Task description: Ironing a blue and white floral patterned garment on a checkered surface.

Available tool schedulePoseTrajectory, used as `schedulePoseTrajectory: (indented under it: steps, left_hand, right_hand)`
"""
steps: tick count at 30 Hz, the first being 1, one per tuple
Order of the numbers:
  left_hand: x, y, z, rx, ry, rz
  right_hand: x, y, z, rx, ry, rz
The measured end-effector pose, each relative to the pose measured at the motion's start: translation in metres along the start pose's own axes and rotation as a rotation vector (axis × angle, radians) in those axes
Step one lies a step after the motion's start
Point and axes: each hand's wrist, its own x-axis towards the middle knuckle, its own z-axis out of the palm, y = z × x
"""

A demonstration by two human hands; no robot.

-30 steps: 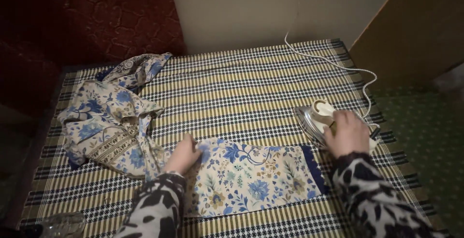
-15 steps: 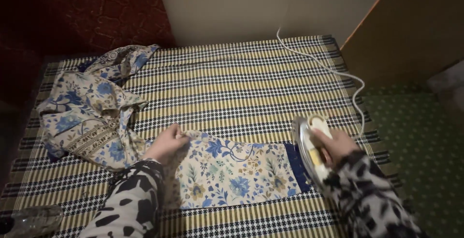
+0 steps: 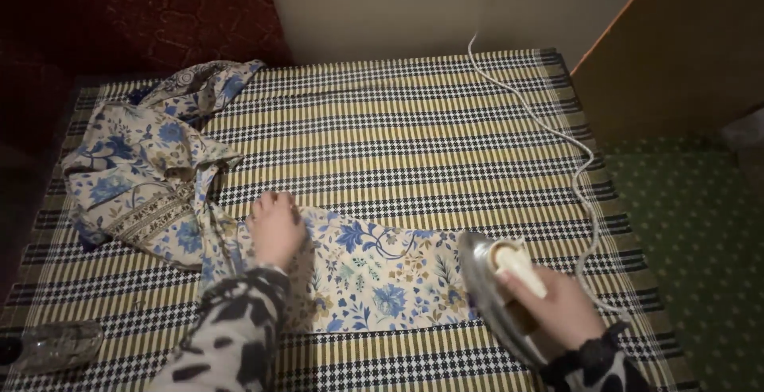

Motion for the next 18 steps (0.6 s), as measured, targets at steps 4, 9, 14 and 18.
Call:
schedulePoseTrajectory:
  steps: [4,9,14,18]
  left_hand:
    - [-0.022,-0.007,0.054,0.026,0.482,0.158]
    - [-0.073,-0.030,0.093,-0.069,0.321,0.118]
    - [-0.091,-0.080,0.108,-0.094,0.369,0.033]
    - [-0.103,-0.105,0.110,-0.168,0.496,-0.341]
  right_hand:
    - [-0.024,-0.007,0.025,-0.051,-0.155,-0.122]
    - [-0.037,0.003,0.034,-0.397,-0.531,-0.397]
    - [-0.060,0.000,0.017,0.290,-0.689,0.105]
    - [-0.040,0.041,0.014,0.024,-0.397,0.064]
